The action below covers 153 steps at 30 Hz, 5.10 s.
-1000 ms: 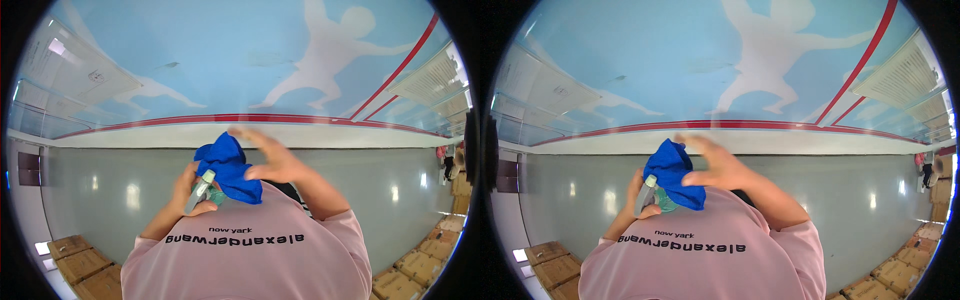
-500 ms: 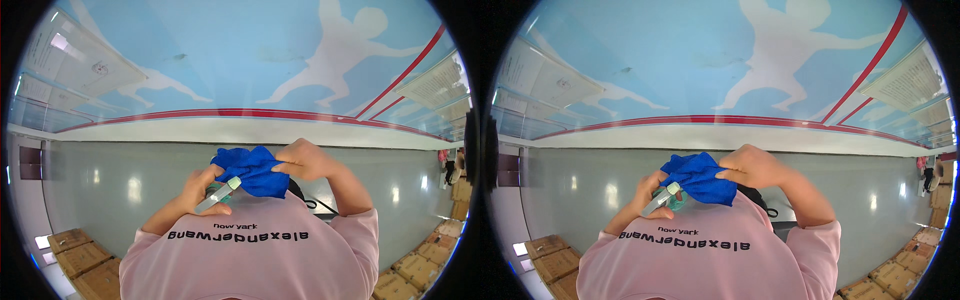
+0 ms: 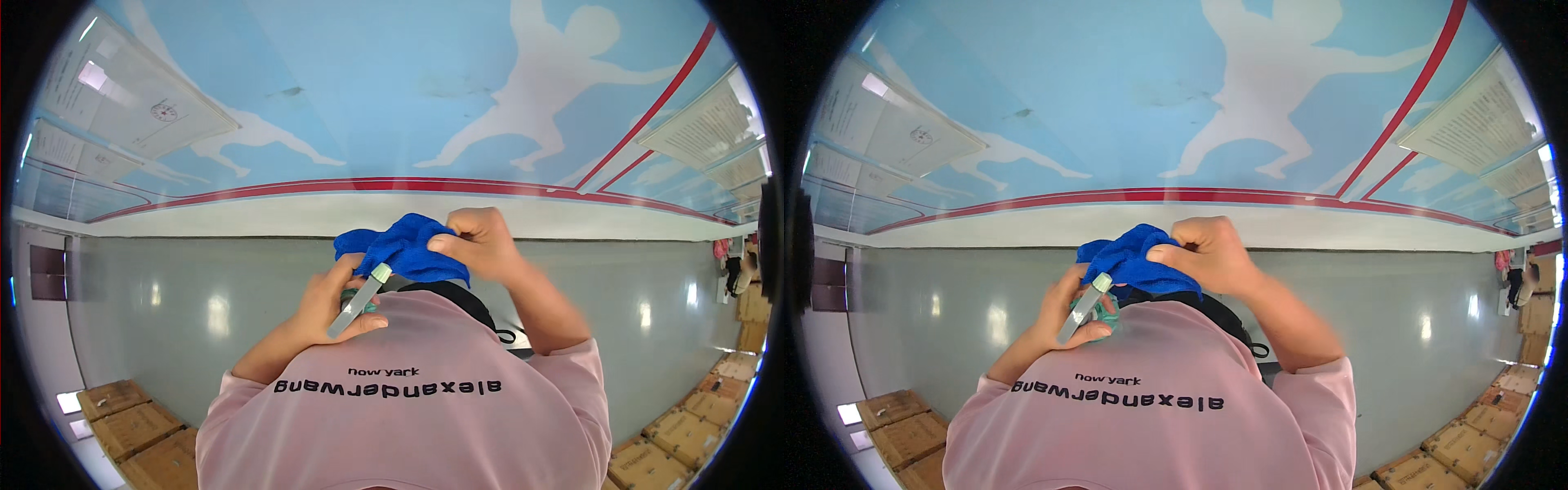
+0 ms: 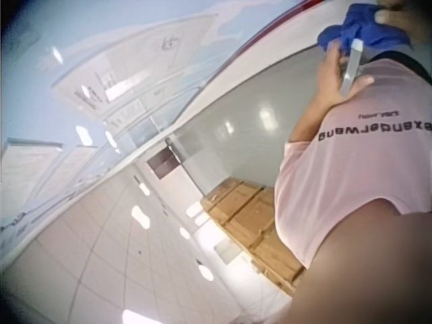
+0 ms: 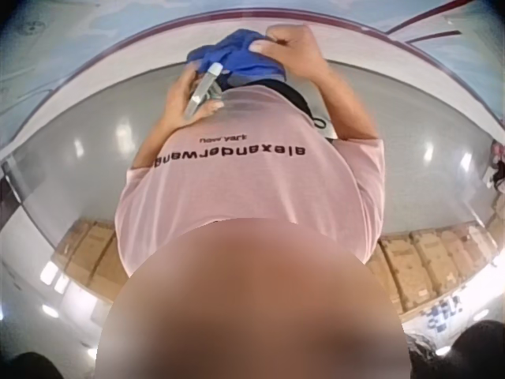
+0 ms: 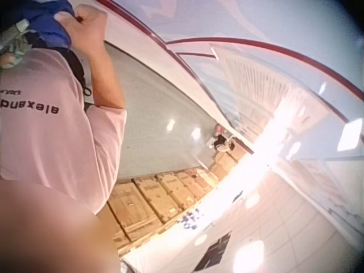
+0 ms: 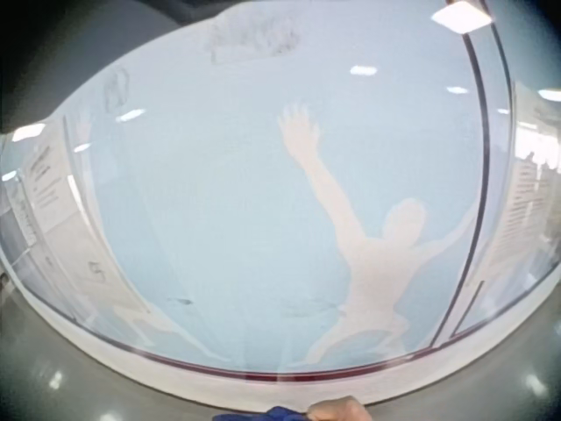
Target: Using a spray bottle and blue cloth to clean a large illustrated wall panel.
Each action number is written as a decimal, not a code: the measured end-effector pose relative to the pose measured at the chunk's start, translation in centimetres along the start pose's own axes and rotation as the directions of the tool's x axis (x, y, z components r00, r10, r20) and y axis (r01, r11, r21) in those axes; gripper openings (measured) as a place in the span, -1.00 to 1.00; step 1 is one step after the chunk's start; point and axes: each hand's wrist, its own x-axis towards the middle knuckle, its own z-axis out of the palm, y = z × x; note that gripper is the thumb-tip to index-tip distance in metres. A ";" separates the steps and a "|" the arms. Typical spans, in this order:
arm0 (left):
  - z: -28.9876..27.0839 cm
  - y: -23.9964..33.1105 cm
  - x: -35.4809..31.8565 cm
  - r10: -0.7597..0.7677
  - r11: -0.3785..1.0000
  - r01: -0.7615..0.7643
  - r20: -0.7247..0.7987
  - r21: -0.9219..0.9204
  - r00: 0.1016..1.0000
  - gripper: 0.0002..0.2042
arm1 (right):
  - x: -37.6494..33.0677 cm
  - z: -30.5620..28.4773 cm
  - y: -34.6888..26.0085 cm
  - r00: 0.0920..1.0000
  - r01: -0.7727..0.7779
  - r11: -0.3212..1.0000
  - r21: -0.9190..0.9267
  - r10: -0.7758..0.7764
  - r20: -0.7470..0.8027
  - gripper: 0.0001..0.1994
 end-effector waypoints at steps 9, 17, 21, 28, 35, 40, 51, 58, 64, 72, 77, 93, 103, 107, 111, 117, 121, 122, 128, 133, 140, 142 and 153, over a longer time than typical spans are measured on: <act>-0.3 -0.6 0.9 -0.014 0.890 -0.048 -0.134 -0.452 0.991 -0.34 | -0.9 0.7 -1.0 0.992 0.056 0.991 0.121 -0.042 -0.118 -0.76; -0.2 -0.2 0.2 0.095 0.935 -0.077 0.033 -0.346 0.995 -0.42 | -3.5 -3.7 -0.8 0.998 0.001 1.000 -0.027 0.000 0.068 -0.88; 0.2 0.9 0.7 0.011 0.887 0.009 0.041 -0.461 0.999 -0.37 | -3.5 -3.7 0.7 0.959 -0.028 0.933 0.358 0.126 -0.253 -0.87; -0.7 -0.3 -0.9 -0.068 0.904 0.026 -0.083 -0.427 0.994 -0.27 | -1.6 -5.1 3.9 0.836 0.177 0.263 0.949 -0.549 -0.003 -0.43; -0.2 -0.7 -1.7 -0.010 0.965 -0.005 -0.056 -0.263 0.998 -0.28 | 1.6 -2.2 2.5 0.683 0.065 0.047 0.997 -0.730 -0.010 -0.30; -0.7 -1.8 -3.1 0.010 0.989 -0.022 -0.077 -0.149 0.997 -0.29 | 2.0 -2.5 2.6 0.773 0.036 0.133 0.991 -0.631 0.056 -0.48; -1.2 -1.5 -2.5 -0.008 1.000 0.009 -0.057 0.005 0.998 -0.31 | 2.3 3.3 -1.1 0.912 0.227 0.957 -0.182 -0.144 0.384 -0.80; -1.5 -1.1 -1.4 0.109 0.987 -0.118 0.082 0.110 0.991 -0.35 | 1.6 1.7 -0.2 0.873 -0.104 0.982 0.157 0.014 0.488 -0.79; -2.0 -1.2 -1.0 0.167 0.967 -0.188 0.131 0.170 0.977 -0.35 | 1.3 0.7 -0.6 0.851 -0.101 0.992 0.081 0.044 0.523 -0.88; -2.7 -2.2 -3.5 -0.066 0.986 0.049 -0.105 -0.157 0.992 -0.40 | 1.0 -6.3 -1.7 0.952 -0.076 0.987 -0.140 0.030 -0.306 -0.84; -2.6 -1.7 -2.2 -0.041 0.994 0.036 -0.049 -0.101 0.998 -0.39 | 5.6 -5.6 -3.0 0.308 0.109 0.641 -0.760 -0.749 -0.587 -0.39; -1.4 -2.3 -3.5 -0.106 0.982 0.075 -0.180 -0.174 0.978 -0.37 | 10.3 -7.1 -1.3 0.282 -0.076 0.420 -0.904 -0.861 -0.423 0.07; -0.6 -2.1 -4.1 -0.044 0.980 0.005 -0.195 -0.198 0.980 -0.37 | 8.8 -7.3 -1.2 0.372 0.028 0.464 -0.885 -0.827 -0.422 -0.09; -0.3 -2.2 -3.9 -0.043 0.986 0.010 -0.192 -0.167 0.981 -0.38 | 8.9 -6.0 -2.4 0.348 0.093 0.579 -0.810 -0.781 -0.519 0.00; -0.3 -2.0 -3.2 -0.050 0.990 0.029 -0.152 -0.136 0.987 -0.38 | 9.7 -4.9 -3.1 0.378 -0.056 0.561 -0.826 -0.754 -0.537 0.11; -0.6 -1.4 -2.4 -0.145 0.980 0.128 -0.105 -0.153 0.984 -0.29 | 10.0 -6.0 -1.8 0.378 -0.078 0.478 -0.875 -0.798 -0.469 0.10; -0.7 -1.4 -2.1 -0.147 0.983 0.135 -0.090 -0.127 0.985 -0.29 | 8.9 -6.7 -1.7 0.457 -0.085 0.395 -0.915 -0.801 -0.388 -0.07; -0.7 -1.4 -2.0 -0.145 0.984 0.135 -0.092 -0.115 0.985 -0.28 | 8.7 -6.7 -1.7 0.476 -0.080 0.386 -0.919 -0.795 -0.376 -0.12; -0.5 -0.6 -2.0 -0.120 0.987 0.109 -0.092 -0.115 0.989 -0.34 | 7.6 -7.3 -1.8 0.576 -0.086 0.382 -0.920 -0.735 -0.359 -0.22; -0.8 -0.7 -2.5 -0.078 0.994 0.073 -0.067 -0.076 0.995 -0.39 | 7.3 -6.0 -2.8 0.572 -0.096 0.454 -0.886 -0.704 -0.422 -0.15; -2.2 -1.5 -3.3 -0.051 0.993 0.043 -0.075 -0.109 0.996 -0.37 | 9.8 -2.6 -4.1 0.370 -0.070 0.612 -0.788 -0.718 -0.590 0.15; -3.0 -2.1 -3.2 -0.040 0.994 0.033 -0.067 -0.103 0.997 -0.38 | 10.1 -2.7 -3.1 0.374 -0.129 0.575 -0.808 -0.726 -0.576 0.16; -8.4 -2.9 -3.7 0.024 0.986 -0.024 0.001 -0.168 1.000 -0.38 | 9.3 -2.7 -4.4 0.387 -0.254 0.463 -0.849 -0.756 -0.528 0.05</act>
